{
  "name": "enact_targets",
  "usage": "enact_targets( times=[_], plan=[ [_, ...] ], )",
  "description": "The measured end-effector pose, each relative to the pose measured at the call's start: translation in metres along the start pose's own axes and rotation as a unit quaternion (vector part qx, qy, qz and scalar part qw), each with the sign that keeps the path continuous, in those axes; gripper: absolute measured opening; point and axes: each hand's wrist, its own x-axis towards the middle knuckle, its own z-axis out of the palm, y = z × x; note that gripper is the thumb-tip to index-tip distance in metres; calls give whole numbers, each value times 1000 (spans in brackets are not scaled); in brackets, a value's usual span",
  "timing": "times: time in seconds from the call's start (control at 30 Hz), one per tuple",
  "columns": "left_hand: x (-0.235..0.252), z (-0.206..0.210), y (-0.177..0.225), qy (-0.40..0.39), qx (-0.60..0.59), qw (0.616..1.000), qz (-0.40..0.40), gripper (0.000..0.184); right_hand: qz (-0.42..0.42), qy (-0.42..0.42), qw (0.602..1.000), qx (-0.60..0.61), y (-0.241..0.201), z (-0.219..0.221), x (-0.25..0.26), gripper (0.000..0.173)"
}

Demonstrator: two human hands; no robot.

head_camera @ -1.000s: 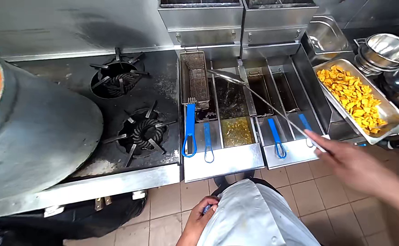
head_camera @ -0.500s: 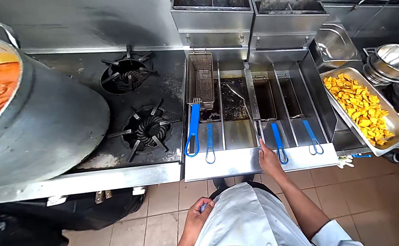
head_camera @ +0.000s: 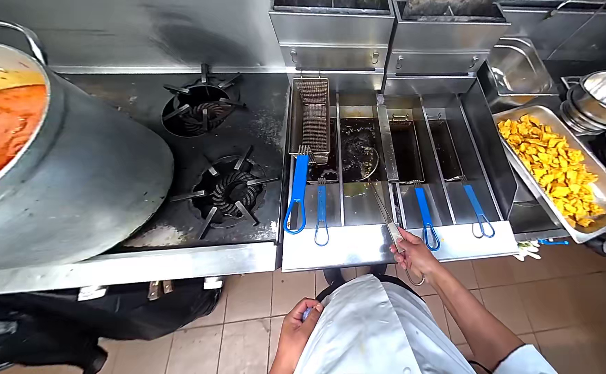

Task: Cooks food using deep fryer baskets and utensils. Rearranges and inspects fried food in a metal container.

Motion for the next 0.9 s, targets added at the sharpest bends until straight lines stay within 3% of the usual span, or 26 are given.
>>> enact_targets(
  times=[0.23, 0.33, 0.4, 0.47, 0.53, 0.6, 0.67, 0.77, 0.83, 0.9],
  plan=[
    [1, 1, -1, -13, 11, 1000, 5, 14, -69, -25, 995, -71, 4, -12, 11, 53],
    [2, 2, -1, -17, 14, 1000, 3, 14, -96, 1, 982, -160, -3, -9, 18, 53],
    [2, 1, 0, -20, 12, 1000, 0, 14, -107, 71, 937, -325, -9, -1, 15, 55],
    [1, 1, -1, -17, 11, 1000, -1, 14, -96, 148, 843, -508, -19, 12, 6, 60],
    [1, 1, -1, -15, 11, 1000, 0, 14, -76, 191, 772, -602, -23, 21, 1, 64],
    [1, 0, -1, -14, 8, 1000, 4, 14, -53, 201, 747, -631, -26, 25, 0, 67],
    [-1, -1, -2, -9, 4, 1000, 8, 14, -27, 181, 763, -620, -30, 32, -4, 70],
    [-2, -2, -1, -2, 0, 1000, 7, 14, 27, 117, 848, -515, -34, 44, -10, 67],
    [-2, -3, -1, 4, -3, 1000, 9, 14, 41, 81, 929, -358, -36, 53, -11, 56],
    [-3, -4, 1, 7, -2, 1000, 7, 14, 32, 61, 982, -174, -46, 60, -8, 46]
  ],
)
